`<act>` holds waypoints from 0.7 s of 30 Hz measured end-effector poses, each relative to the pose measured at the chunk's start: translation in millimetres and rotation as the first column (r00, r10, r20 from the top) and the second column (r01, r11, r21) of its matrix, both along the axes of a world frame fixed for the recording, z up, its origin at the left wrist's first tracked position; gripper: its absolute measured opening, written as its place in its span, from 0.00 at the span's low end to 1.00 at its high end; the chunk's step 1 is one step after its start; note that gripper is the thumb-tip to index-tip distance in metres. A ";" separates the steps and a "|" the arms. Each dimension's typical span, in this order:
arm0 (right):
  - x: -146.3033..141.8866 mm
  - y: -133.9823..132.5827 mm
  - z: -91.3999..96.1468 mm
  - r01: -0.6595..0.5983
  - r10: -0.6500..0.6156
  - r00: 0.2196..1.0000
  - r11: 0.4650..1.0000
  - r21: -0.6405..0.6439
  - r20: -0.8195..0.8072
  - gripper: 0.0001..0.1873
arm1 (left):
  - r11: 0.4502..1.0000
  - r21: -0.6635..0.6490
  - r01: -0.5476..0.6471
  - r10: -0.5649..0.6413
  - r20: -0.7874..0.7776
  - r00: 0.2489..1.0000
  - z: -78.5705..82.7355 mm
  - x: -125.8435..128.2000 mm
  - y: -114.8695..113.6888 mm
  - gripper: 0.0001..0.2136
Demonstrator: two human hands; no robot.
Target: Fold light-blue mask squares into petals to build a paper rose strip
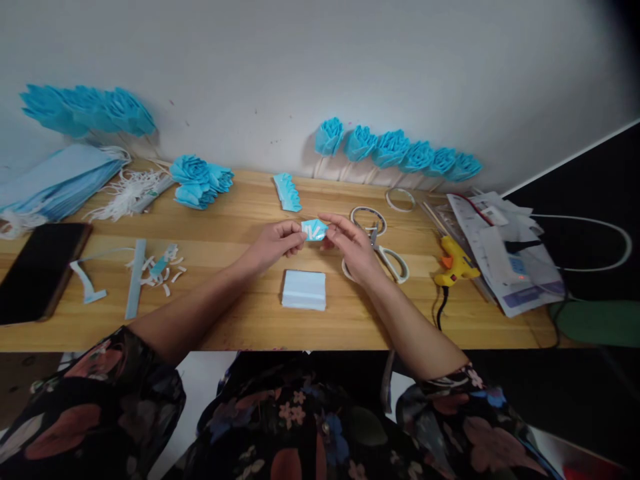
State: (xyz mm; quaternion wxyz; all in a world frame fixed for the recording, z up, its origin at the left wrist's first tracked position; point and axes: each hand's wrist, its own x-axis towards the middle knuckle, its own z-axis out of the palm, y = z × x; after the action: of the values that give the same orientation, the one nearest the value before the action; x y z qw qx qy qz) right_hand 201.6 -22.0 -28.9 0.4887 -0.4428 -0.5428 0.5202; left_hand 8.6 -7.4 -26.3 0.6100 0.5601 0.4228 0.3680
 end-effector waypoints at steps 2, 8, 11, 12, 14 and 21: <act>-1.1 -0.7 0.1 -0.015 0.015 1.000 1.000 -0.012 0.006 0.22 | 1.000 0.014 0.011 -0.011 -0.013 1.000 -0.1 0.7 -0.4 0.12; -3.0 -0.4 -3.5 -0.055 0.054 0.997 0.998 0.032 0.051 0.25 | 0.995 0.086 0.048 -0.043 -0.064 0.997 0.7 2.5 -1.3 0.10; -1.4 0.0 -3.9 -0.038 0.036 0.997 0.999 0.034 0.064 0.23 | 0.995 0.086 0.054 -0.049 -0.061 0.997 2.2 2.3 -1.8 0.10; -0.9 0.0 -3.6 -0.036 0.035 0.997 0.999 0.026 0.065 0.23 | 0.995 0.082 0.055 -0.050 -0.065 0.997 2.7 2.1 -2.0 0.09; -0.1 -0.4 -2.4 -0.040 0.039 0.997 0.999 0.010 0.066 0.22 | 0.995 0.080 0.054 -0.047 -0.082 0.996 3.4 2.1 -2.4 0.09; -3.6 -2.2 -1.5 -0.088 0.080 0.989 0.995 0.056 0.128 0.28 | 0.982 0.143 0.122 -0.101 -0.143 0.985 -2.5 3.6 -2.5 0.10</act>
State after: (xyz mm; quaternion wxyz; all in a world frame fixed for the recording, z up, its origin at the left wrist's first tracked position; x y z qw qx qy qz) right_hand 197.9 -24.2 -30.4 0.4448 -0.4360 -0.6063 0.4944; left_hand 12.2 -9.8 -28.8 0.5557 0.6510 0.4018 0.3255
